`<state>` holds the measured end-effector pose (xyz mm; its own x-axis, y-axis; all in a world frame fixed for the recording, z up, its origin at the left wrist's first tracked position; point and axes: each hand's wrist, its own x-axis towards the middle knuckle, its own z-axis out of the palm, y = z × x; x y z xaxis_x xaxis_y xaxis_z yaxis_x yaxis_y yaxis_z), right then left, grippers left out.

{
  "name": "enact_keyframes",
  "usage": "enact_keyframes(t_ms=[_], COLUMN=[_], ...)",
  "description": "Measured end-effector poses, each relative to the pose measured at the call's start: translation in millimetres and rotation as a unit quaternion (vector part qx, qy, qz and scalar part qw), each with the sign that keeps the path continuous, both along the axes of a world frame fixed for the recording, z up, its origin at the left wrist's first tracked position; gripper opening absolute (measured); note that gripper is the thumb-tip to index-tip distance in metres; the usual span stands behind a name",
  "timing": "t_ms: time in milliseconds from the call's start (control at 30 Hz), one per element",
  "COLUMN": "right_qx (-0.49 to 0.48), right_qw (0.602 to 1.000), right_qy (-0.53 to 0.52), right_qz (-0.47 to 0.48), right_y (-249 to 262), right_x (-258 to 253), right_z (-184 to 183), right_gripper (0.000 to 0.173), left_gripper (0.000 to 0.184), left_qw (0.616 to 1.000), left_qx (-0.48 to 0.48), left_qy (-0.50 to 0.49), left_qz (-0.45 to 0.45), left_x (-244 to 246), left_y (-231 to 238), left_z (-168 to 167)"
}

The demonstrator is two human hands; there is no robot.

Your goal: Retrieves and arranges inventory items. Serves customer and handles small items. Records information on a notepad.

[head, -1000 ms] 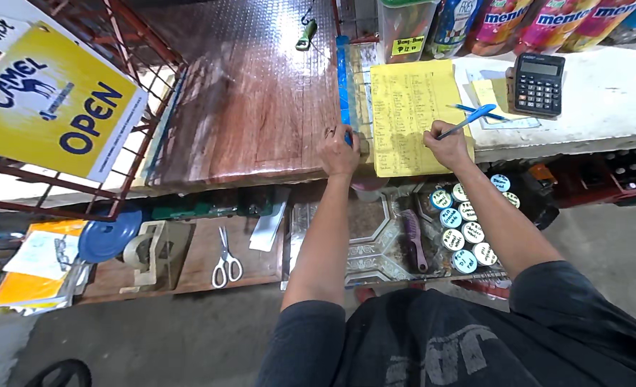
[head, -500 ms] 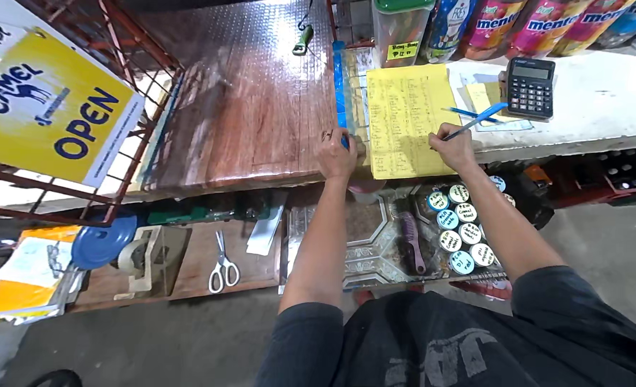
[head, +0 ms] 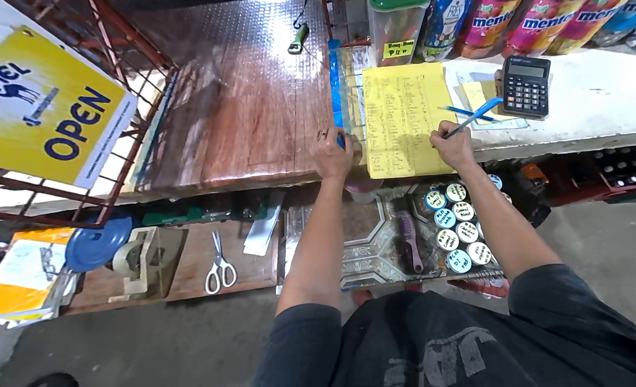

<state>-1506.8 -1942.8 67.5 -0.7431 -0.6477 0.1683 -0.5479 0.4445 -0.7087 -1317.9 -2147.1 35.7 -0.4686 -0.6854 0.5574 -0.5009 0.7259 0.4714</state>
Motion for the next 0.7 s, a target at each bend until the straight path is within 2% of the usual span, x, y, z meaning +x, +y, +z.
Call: enact_keyframes(t_ms=[100,200,267,333,467,500,600,667,700], right_qx=[0.008,0.014,0.024,0.082,0.18,0.161,0.036,0.011,0.019], right_qw=[1.0,0.998,0.996,0.995,0.981,0.984,0.991,0.989,0.989], right_qy=[-0.004,-0.063,-0.084,-0.061,0.003,0.029,0.108,0.136,0.137], right_qz=[-0.004,0.005,0.003,-0.021,-0.067,-0.074,-0.072,-0.05,-0.044], right_y=[-2,-3,3,14,31,38,77,127,157], right_x=[1,-3,-22,-52,-101,-97,-51,3,31], right_z=[2,11,22,39,76,91,128,124,112], right_gripper=[0.028,0.028,0.028,0.031,0.062,0.064,0.05,0.038,0.031], left_gripper=[0.022,0.024,0.024,0.024,0.029,0.03,0.037,0.043,0.044], left_qw=[1.0,1.0,1.0,1.0,0.998,0.998,0.998,0.982,0.972], left_qx=[0.0,0.022,0.011,0.002,0.036,0.042,0.028,-0.058,-0.081], left_qy=[0.0,-0.017,-0.013,-0.009,-0.049,-0.049,-0.016,-0.017,-0.083], left_qz=[0.001,-0.008,-0.007,-0.006,-0.016,-0.017,-0.063,-0.181,-0.203], left_x=[1,2,1,0,4,5,14,17,11], left_y=[0,1,0,0,-1,-4,-10,-17,3], left_z=[1,4,3,2,1,-1,-19,-30,-8])
